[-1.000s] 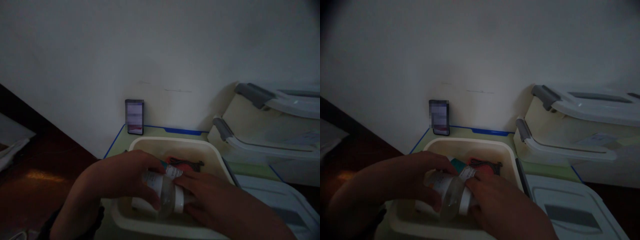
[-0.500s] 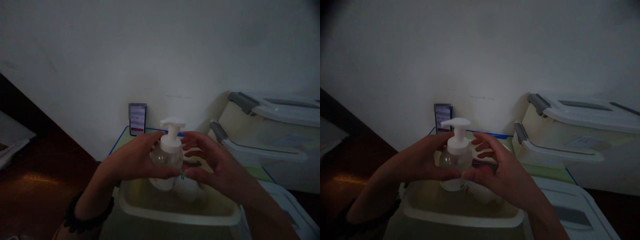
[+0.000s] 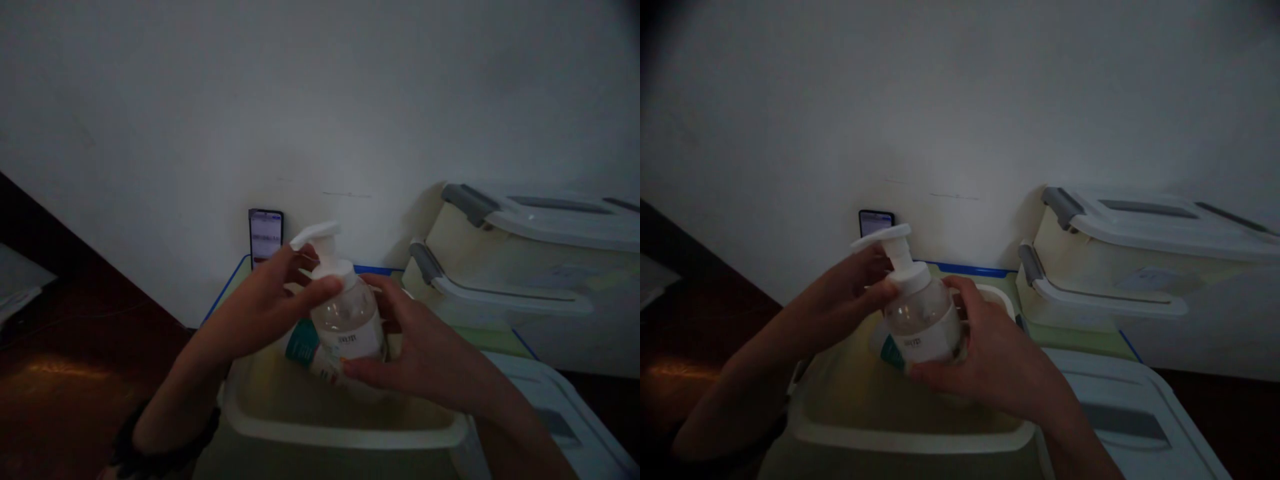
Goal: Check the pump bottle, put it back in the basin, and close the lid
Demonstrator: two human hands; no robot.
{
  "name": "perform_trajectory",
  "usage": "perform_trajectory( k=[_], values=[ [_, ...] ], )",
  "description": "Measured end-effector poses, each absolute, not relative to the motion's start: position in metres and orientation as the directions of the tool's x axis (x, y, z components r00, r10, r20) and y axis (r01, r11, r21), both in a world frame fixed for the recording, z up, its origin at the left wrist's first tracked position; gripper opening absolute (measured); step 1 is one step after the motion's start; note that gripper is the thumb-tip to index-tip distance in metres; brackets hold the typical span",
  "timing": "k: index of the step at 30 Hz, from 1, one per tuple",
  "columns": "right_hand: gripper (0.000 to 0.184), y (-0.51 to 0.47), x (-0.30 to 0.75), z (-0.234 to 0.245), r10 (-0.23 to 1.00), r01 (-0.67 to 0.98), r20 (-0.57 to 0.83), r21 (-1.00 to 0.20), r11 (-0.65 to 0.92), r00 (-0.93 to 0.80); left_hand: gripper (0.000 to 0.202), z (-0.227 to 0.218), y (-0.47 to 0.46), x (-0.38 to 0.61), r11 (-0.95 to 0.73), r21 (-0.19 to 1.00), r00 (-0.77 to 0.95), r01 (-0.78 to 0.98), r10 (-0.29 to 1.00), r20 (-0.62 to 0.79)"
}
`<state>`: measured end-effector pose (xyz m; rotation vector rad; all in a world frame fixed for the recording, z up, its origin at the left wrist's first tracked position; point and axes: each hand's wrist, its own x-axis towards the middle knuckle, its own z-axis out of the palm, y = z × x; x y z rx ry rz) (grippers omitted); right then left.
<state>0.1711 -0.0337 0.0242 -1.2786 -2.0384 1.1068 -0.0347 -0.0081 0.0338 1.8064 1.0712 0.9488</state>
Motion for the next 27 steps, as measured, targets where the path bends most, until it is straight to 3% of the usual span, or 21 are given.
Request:
perform_trajectory(
  k=[3, 5, 8, 11, 19, 25, 27],
  values=[
    [0.074, -0.034, 0.185, 0.031, 0.878, 0.583, 0.015, -0.742, 0.331, -0.479, 0.050, 0.040, -0.007, -0.052, -0.303, 0.929, 0.262, 0.215, 0.934, 0.244],
    [0.073, -0.035, 0.195, 0.035, 0.854, 0.636, 0.017, -0.660, 0.400, -0.520, 0.050, 0.047, -0.011, -0.064, -0.323, 0.906, 0.360, 0.272, 0.908, 0.215],
    [0.075, -0.039, 0.207, 0.039, 0.818, 0.692, -0.027, -0.551, 0.467, -0.574, 0.028, 0.056, -0.018, -0.076, -0.383, 0.815, 0.590, 0.435, 0.805, 0.064],
    [0.076, -0.045, 0.211, 0.040, 0.801, 0.729, -0.094, -0.487, 0.482, -0.592, 0.028, 0.058, -0.022, -0.076, -0.418, 0.730, 0.663, 0.541, 0.746, -0.064],
    [0.075, -0.048, 0.206, 0.038, 0.827, 0.791, -0.193, -0.467, 0.396, -0.528, 0.031, 0.059, -0.021, -0.070, -0.387, 0.617, 0.628, 0.685, 0.743, -0.232],
    [0.074, -0.038, 0.200, 0.041, 0.710, 0.725, -0.295, -0.537, 0.431, -0.640, 0.030, 0.052, -0.020, -0.062, -0.390, 0.669, 0.712, 0.632, 0.632, -0.304],
    [0.072, -0.036, 0.195, 0.041, 0.684, 0.703, -0.296, -0.555, 0.445, -0.667, 0.026, 0.044, -0.018, -0.055, -0.393, 0.637, 0.699, 0.663, 0.629, -0.340]
  ],
)
